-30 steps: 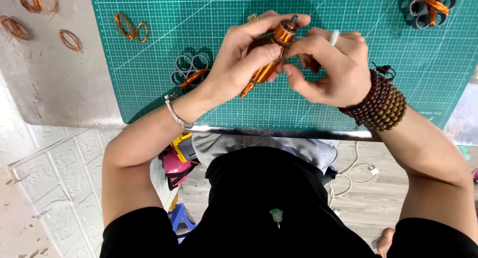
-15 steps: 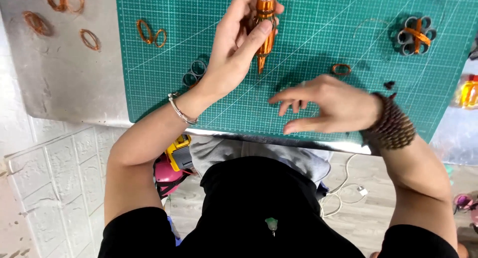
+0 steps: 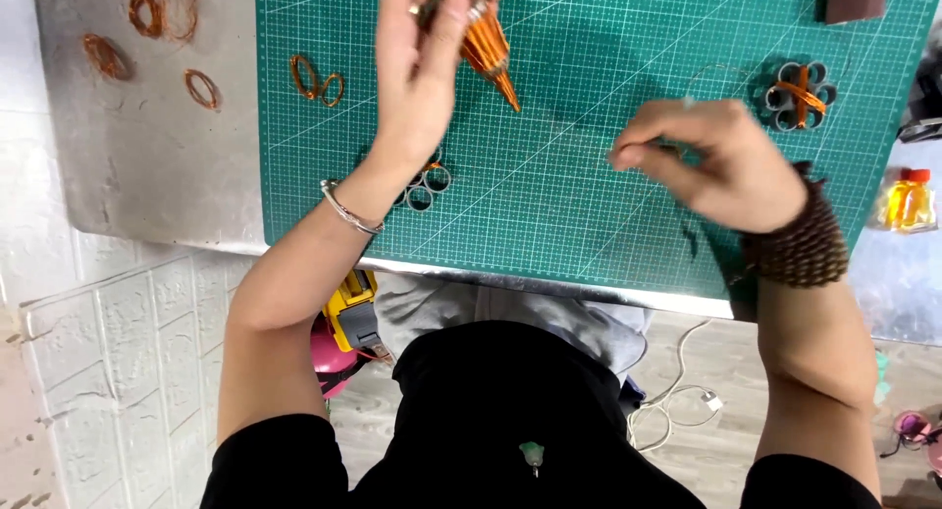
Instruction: Winding copper wire onto a metal core and assembling the parts into a plastic frame.
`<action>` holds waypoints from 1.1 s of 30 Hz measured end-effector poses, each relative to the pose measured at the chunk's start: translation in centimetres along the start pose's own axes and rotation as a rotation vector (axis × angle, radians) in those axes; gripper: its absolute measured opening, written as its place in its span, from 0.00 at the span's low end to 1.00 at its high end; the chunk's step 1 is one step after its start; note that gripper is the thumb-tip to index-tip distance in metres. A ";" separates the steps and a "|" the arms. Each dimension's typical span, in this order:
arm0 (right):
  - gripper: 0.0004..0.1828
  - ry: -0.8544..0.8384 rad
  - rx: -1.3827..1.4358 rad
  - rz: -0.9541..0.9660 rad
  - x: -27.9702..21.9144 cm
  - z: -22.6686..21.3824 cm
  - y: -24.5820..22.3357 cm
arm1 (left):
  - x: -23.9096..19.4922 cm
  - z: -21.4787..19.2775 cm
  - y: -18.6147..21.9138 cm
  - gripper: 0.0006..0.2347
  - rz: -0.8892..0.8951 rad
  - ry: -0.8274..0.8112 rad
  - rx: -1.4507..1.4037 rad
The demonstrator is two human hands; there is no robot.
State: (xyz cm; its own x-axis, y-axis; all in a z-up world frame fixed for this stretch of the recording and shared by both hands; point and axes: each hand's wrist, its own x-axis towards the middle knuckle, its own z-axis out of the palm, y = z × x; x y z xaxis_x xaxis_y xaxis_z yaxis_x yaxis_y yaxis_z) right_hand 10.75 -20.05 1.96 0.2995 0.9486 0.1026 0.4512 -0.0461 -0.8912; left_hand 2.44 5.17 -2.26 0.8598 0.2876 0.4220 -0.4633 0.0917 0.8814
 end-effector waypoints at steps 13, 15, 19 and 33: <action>0.07 0.216 0.019 0.296 -1.9 -2.7 0.1 | 0.2 -1.5 -1.2 0.12 -0.109 -0.069 0.083; 0.08 0.240 0.134 0.278 -1.9 -2.5 0.2 | 0.8 -1.5 -0.7 0.08 -0.193 -0.131 0.311; 0.08 0.230 0.175 0.216 -1.1 -2.1 -0.2 | 1.1 -1.5 -0.2 0.07 -0.254 -0.134 0.623; 0.12 0.098 0.415 0.115 -0.6 -0.9 -1.0 | -1.7 3.7 2.3 0.12 0.178 -0.615 0.587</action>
State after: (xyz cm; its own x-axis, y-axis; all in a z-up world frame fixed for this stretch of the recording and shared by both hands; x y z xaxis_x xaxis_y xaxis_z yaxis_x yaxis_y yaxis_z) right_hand 10.87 -20.89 3.20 0.4152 0.9096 0.0163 0.0402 -0.0005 -0.9992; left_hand 0.69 1.39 -0.17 0.8271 -0.3305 0.4546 -0.5618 -0.4611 0.6869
